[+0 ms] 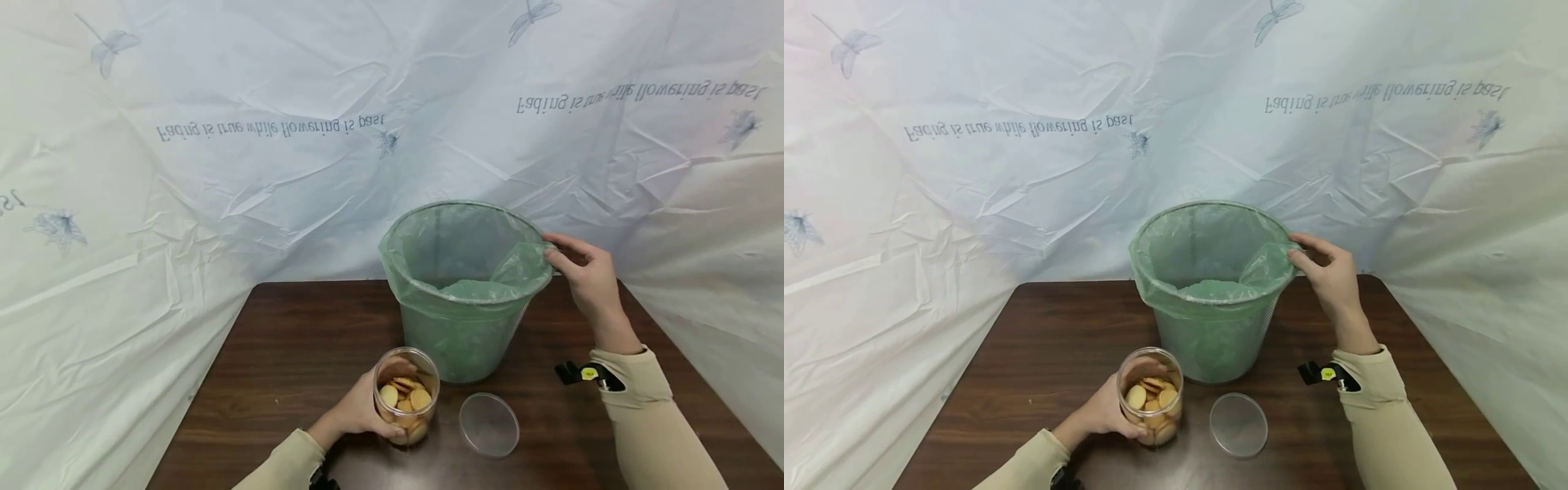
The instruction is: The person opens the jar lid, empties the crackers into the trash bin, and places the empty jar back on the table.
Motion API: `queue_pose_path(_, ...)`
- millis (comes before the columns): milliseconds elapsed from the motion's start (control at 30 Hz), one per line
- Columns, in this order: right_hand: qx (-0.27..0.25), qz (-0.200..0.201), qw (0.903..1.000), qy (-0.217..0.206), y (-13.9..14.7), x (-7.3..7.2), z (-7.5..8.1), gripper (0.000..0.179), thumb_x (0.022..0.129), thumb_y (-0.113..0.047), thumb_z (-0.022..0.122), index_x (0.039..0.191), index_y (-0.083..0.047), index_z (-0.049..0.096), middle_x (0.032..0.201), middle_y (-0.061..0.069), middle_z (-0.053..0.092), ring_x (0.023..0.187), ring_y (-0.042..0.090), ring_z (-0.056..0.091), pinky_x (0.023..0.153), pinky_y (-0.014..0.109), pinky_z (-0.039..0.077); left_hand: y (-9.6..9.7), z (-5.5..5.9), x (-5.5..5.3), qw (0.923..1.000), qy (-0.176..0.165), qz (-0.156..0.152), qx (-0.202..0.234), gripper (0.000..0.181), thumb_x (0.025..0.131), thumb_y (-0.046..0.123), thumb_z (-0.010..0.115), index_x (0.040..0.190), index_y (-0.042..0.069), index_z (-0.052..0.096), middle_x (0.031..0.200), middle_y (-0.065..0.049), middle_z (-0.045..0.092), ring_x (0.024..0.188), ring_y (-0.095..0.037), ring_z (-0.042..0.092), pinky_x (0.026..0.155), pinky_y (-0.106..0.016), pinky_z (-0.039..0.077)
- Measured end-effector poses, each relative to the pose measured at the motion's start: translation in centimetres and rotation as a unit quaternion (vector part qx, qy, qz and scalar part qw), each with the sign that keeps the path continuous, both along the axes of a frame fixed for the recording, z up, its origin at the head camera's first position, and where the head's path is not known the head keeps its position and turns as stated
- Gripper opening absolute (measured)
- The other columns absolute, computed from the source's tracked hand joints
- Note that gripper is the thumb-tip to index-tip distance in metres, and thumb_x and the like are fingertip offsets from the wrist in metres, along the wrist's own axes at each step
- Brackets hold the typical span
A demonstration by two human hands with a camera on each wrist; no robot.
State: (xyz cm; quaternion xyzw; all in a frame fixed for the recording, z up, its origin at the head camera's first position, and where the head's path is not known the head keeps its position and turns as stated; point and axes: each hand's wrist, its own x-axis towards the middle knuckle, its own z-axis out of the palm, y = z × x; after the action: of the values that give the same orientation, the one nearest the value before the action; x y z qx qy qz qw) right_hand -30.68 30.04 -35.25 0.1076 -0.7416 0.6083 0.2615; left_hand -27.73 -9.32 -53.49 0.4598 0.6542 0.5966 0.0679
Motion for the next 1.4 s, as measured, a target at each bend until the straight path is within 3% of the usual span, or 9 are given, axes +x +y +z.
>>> queue_pose_path(167, 0.013, -0.005, 0.9999, -0.005, -0.2, -0.1, -0.1, 0.031, 0.092, -0.010, 0.067, 0.121, -0.004, 0.068, 0.118, -0.001, 0.067, 0.097, 0.007, 0.059, 0.072, 0.014, 0.052, -0.9, 0.1, -0.1, 0.9999, 0.003, 0.008, 0.009, 0.097, 0.064, 0.014, 0.089, 0.143, 0.000, 0.036, 0.138, -0.025, 0.049, 0.124, -0.039, 0.051, 0.108, -0.031, 0.042)
queue_pose_path(400, 0.079, -0.054, 0.9953, -0.021, 0.2, -0.1, -0.5, 0.036, 0.094, -0.022, 0.065, 0.127, -0.009, 0.065, 0.122, -0.008, 0.064, 0.099, 0.004, 0.057, 0.070, 0.014, 0.047, -1.7, 0.5, -0.7, 0.9994, 0.004, 0.015, 0.032, 0.096, 0.066, 0.011, 0.089, 0.142, -0.003, 0.034, 0.137, -0.029, 0.048, 0.125, -0.041, 0.049, 0.107, -0.029, 0.043)
queue_pose_path(533, 0.080, -0.058, 0.9950, -0.013, 0.3, -0.3, -0.4, 0.035, 0.094, -0.022, 0.065, 0.127, -0.010, 0.066, 0.124, -0.003, 0.065, 0.097, 0.004, 0.059, 0.071, 0.015, 0.049, -2.1, 0.8, -1.1, 0.9987, 0.004, 0.026, 0.043, 0.098, 0.063, 0.007, 0.089, 0.142, -0.005, 0.033, 0.136, -0.030, 0.048, 0.127, -0.042, 0.048, 0.107, -0.027, 0.042)
queue_pose_path(667, 0.081, -0.060, 0.9949, -0.009, 0.3, -0.5, -0.4, 0.034, 0.094, -0.022, 0.065, 0.126, -0.009, 0.066, 0.121, -0.007, 0.065, 0.092, 0.005, 0.059, 0.068, 0.015, 0.048, -2.5, 1.3, -1.4, 0.9976, 0.010, 0.042, 0.054, 0.101, 0.059, 0.002, 0.090, 0.142, -0.007, 0.033, 0.135, -0.032, 0.047, 0.127, -0.045, 0.046, 0.108, -0.026, 0.041)
queue_pose_path(833, 0.079, -0.060, 0.9951, -0.004, 0.3, -0.5, -0.5, 0.032, 0.094, -0.020, 0.064, 0.125, -0.009, 0.067, 0.119, -0.006, 0.066, 0.091, 0.004, 0.059, 0.069, 0.013, 0.049, -2.9, 1.6, -1.5, 0.9971, 0.010, 0.037, 0.066, 0.101, 0.059, -0.003, 0.089, 0.142, -0.010, 0.031, 0.134, -0.037, 0.045, 0.126, -0.049, 0.044, 0.107, -0.025, 0.041)
queue_pose_path(1167, 0.064, -0.054, 0.9965, 0.003, 0.1, -0.3, -0.8, 0.032, 0.095, -0.017, 0.064, 0.125, -0.006, 0.067, 0.122, -0.002, 0.066, 0.098, 0.003, 0.059, 0.073, 0.012, 0.051, -3.4, 1.2, -1.7, 0.9972, 0.005, 0.065, 0.038, 0.093, 0.062, -0.001, 0.087, 0.140, -0.006, 0.036, 0.133, -0.030, 0.050, 0.123, -0.042, 0.050, 0.103, -0.025, 0.044)
queue_pose_path(1400, 0.067, -0.054, 0.9963, 0.008, -0.1, -0.4, -0.7, 0.032, 0.095, -0.017, 0.063, 0.125, -0.005, 0.066, 0.121, -0.004, 0.065, 0.094, 0.004, 0.059, 0.072, 0.013, 0.051, -3.7, 1.1, -1.8, 0.9954, 0.020, 0.063, 0.069, 0.094, 0.064, 0.002, 0.088, 0.139, -0.011, 0.033, 0.132, -0.036, 0.048, 0.122, -0.048, 0.049, 0.103, -0.027, 0.045)
